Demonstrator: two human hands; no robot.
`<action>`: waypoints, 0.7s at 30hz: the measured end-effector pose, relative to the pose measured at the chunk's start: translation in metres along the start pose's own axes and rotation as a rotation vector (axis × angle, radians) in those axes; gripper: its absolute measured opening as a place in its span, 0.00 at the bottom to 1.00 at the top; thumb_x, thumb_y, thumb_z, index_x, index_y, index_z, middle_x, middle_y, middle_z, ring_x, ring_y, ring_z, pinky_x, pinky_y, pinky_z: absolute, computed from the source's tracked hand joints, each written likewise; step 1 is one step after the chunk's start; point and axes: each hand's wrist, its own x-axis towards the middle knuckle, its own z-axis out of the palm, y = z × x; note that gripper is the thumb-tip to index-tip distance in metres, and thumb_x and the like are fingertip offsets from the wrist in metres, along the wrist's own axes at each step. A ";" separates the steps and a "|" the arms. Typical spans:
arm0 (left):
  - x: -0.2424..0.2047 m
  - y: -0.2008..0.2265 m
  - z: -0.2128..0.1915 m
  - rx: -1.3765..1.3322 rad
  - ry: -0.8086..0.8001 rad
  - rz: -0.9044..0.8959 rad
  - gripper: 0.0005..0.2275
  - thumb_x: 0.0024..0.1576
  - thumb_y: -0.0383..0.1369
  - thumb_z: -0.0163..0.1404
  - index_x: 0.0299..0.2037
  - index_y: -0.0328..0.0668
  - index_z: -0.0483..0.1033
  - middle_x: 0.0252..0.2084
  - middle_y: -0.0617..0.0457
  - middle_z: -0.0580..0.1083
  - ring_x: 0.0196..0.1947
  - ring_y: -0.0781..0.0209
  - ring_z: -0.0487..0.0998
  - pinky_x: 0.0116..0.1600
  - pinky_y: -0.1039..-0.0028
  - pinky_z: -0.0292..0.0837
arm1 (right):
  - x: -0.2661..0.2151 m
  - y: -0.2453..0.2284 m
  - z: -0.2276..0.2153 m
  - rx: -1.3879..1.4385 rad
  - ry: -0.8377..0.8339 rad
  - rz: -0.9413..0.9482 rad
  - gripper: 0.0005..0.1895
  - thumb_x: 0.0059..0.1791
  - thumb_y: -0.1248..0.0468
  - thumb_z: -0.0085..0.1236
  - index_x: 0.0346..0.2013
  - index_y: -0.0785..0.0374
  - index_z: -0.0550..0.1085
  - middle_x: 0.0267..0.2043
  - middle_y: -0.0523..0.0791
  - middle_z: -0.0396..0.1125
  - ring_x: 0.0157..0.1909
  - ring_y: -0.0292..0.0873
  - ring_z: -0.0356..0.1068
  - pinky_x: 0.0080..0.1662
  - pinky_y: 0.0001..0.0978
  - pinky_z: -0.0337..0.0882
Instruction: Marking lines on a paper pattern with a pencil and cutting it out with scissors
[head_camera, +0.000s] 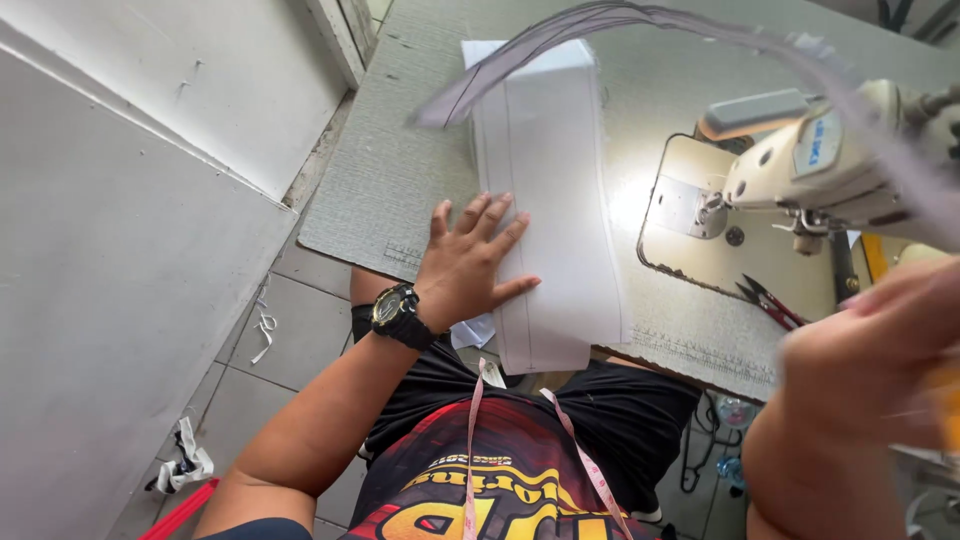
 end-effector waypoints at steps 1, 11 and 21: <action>-0.001 -0.003 0.001 -0.018 0.037 0.021 0.33 0.56 0.64 0.45 0.66 0.55 0.68 0.71 0.51 0.64 0.71 0.50 0.61 0.65 0.44 0.49 | 0.007 -0.021 -0.014 0.253 0.096 -0.125 0.14 0.60 0.69 0.34 0.40 0.61 0.71 0.39 0.38 0.72 0.33 0.38 0.66 0.35 0.28 0.66; 0.055 -0.035 0.002 -0.255 0.368 0.070 0.09 0.63 0.37 0.44 0.45 0.42 0.73 0.45 0.47 0.77 0.45 0.51 0.77 0.50 0.58 0.69 | -0.100 -0.102 -0.040 1.301 -0.459 -0.575 0.15 0.51 0.66 0.51 0.52 0.61 0.77 0.61 0.50 0.72 0.28 0.46 0.73 0.26 0.38 0.66; 0.097 -0.065 0.001 -0.080 -0.125 0.055 0.35 0.61 0.67 0.39 0.70 0.54 0.66 0.73 0.43 0.61 0.74 0.41 0.55 0.68 0.38 0.43 | -0.060 -0.141 0.033 1.477 -0.540 -0.280 0.19 0.45 0.50 0.62 0.51 0.46 0.79 0.51 0.36 0.76 0.33 0.50 0.77 0.35 0.39 0.75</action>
